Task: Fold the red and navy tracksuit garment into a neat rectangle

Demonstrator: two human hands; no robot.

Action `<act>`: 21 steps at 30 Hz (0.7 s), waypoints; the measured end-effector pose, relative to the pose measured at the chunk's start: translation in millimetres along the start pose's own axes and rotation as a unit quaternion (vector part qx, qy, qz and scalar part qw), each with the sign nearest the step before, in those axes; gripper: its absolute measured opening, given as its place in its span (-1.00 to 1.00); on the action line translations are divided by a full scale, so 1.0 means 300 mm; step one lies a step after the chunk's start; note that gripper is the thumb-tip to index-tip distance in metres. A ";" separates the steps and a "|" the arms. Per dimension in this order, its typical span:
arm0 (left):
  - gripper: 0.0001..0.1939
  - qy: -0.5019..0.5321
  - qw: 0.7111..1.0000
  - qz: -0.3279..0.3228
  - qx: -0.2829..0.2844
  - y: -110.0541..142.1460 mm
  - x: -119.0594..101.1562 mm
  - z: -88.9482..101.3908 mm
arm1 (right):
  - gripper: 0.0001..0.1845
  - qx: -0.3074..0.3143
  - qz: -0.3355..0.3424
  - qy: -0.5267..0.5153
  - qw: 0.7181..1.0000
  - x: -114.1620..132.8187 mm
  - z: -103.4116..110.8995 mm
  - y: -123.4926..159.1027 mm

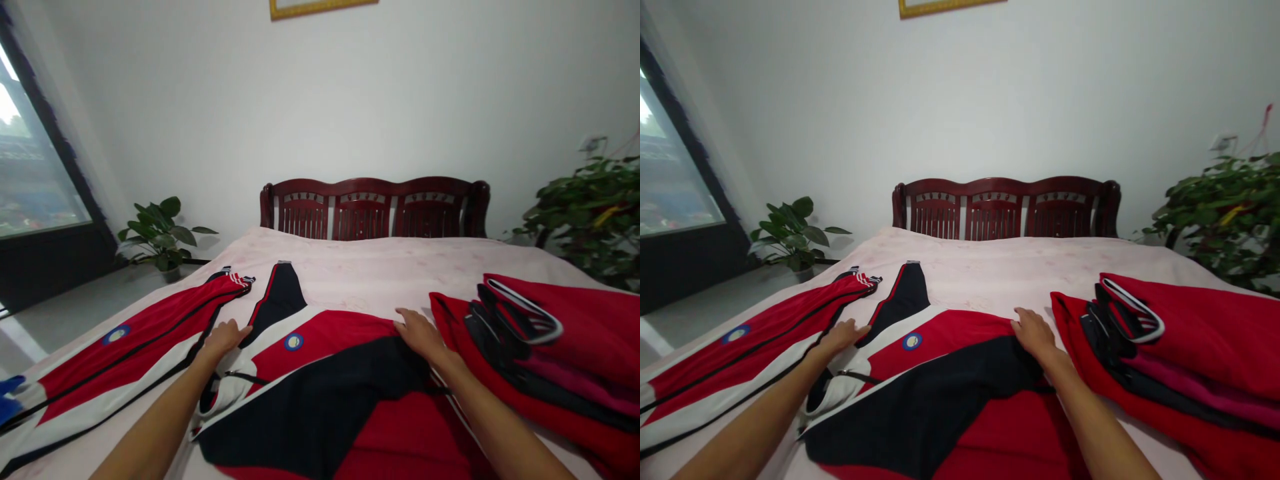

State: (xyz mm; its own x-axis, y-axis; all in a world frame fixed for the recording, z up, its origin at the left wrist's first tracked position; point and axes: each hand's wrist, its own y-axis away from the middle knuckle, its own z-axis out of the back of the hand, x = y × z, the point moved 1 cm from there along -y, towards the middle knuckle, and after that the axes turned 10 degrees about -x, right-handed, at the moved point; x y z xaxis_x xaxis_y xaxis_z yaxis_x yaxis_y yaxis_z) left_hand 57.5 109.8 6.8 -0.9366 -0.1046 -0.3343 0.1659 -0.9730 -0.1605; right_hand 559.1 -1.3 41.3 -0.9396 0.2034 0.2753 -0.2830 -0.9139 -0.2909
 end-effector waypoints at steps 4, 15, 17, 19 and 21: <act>-0.56 -0.029 0.999 0.010 -0.017 0.025 -0.041 -0.095 | -0.30 0.028 -0.073 0.054 0.995 0.004 -0.110 -0.077; -0.64 -0.034 0.984 -0.074 -0.156 -0.079 -0.113 0.014 | -0.61 -0.026 -0.037 0.100 0.994 -0.040 -0.056 -0.195; -0.65 -0.045 0.985 -0.085 -0.142 -0.112 -0.156 0.029 | -0.59 -0.039 -0.056 0.105 0.992 -0.041 -0.044 -0.221; -0.62 -0.049 0.985 -0.112 -0.120 -0.107 -0.199 0.028 | -0.55 -0.048 -0.067 0.106 0.991 -0.042 -0.047 -0.210; -0.58 -0.038 0.982 -0.159 -0.093 -0.055 -0.236 0.014 | -0.53 -0.057 -0.049 0.096 0.993 -0.038 -0.059 -0.164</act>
State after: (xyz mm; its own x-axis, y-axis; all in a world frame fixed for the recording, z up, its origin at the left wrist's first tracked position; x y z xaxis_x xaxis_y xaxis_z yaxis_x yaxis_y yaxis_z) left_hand 119.8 132.4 37.1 -0.9695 0.1769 -0.1697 -0.0927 -0.9053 -0.4146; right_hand 580.4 47.6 36.4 -0.9228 0.3625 0.1305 -0.3844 -0.8430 -0.3762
